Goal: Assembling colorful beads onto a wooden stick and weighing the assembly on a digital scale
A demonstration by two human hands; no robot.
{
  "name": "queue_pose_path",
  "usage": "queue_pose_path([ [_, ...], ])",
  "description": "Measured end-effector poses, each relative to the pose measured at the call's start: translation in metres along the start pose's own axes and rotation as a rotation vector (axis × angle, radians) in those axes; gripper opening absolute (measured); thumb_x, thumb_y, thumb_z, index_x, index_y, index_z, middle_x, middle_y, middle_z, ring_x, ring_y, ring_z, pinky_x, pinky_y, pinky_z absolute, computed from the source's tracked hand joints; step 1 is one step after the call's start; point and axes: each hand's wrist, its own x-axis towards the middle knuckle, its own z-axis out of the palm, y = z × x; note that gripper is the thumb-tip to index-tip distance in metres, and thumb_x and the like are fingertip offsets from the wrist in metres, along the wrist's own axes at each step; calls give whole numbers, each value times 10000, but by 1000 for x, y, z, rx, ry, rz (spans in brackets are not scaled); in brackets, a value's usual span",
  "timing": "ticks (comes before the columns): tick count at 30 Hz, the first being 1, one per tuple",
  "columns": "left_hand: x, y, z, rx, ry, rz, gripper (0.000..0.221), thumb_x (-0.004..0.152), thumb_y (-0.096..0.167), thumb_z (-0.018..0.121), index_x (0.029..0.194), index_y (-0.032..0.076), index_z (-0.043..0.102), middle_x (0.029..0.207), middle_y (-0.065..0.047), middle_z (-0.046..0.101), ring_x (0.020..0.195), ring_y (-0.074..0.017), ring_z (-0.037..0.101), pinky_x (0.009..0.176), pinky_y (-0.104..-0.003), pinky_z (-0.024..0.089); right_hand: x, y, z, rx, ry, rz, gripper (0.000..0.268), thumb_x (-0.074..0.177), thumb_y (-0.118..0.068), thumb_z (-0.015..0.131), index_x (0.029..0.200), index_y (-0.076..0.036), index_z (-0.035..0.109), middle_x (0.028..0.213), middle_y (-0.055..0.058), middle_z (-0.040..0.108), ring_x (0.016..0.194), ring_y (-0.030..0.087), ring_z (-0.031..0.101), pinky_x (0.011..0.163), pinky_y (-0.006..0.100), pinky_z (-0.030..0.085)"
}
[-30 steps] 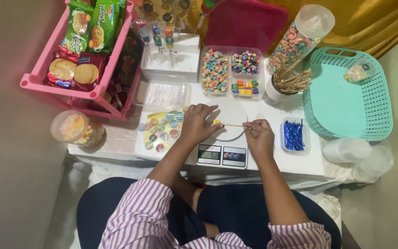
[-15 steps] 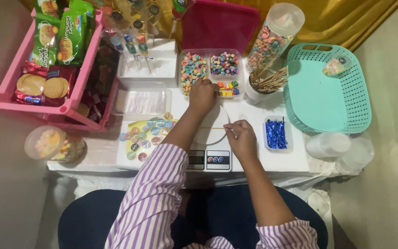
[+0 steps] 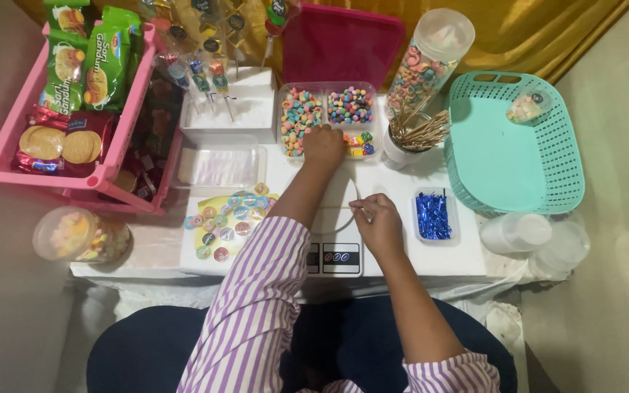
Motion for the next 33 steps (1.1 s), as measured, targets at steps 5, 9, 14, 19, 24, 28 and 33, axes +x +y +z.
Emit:
queue_pose_path([
  [5,-3,-4,17,6,45,129,201,841,305,662,898,131,747,807,-103,709,888,-348,703,737,-519,575,1,2,2,17,-15,13,168,903,-106,717,993,-204,819,958,68,675,962,284,672,859,403,565],
  [9,-9,-11,11,26,135,160,81,844,241,684,905,197,713,775,-42,735,858,-278,722,729,-427,584,2,0,2,23,-18,27,181,907,-90,714,1007,-200,817,966,68,681,965,277,676,856,396,573],
  [14,-28,-8,-67,-217,37,78,133,856,234,704,978,207,750,874,-45,710,941,-310,678,798,-451,563,-2,-8,-5,45,-32,11,159,932,-106,708,1030,-174,813,984,84,690,971,280,684,836,395,580],
  [19,-74,-24,-136,-446,-57,-86,165,949,279,598,1008,242,748,911,-39,714,967,-317,690,835,-463,560,-3,-14,-10,78,-38,9,143,938,-104,717,1034,-152,812,987,104,698,970,294,691,826,389,585],
  [24,-135,-58,-173,-628,-198,-216,192,923,222,660,1060,172,784,915,-119,750,868,-358,702,795,-489,555,-4,-24,-18,56,-56,4,158,953,-79,704,1059,-132,810,1006,110,695,973,288,685,828,401,570],
  [28,-162,-73,-164,-623,-229,-274,186,918,252,673,1051,201,793,932,-110,755,882,-364,707,797,-488,563,-4,-17,-16,37,-56,-1,150,943,-88,725,1054,-140,811,1011,111,693,977,293,679,830,404,565],
  [33,-181,-72,-149,-717,-176,-376,216,915,305,691,1096,262,801,969,-88,677,906,-324,695,824,-459,569,-3,-11,-19,10,-20,-17,157,939,-89,738,1057,-162,811,1002,93,685,969,275,670,841,399,553],
])
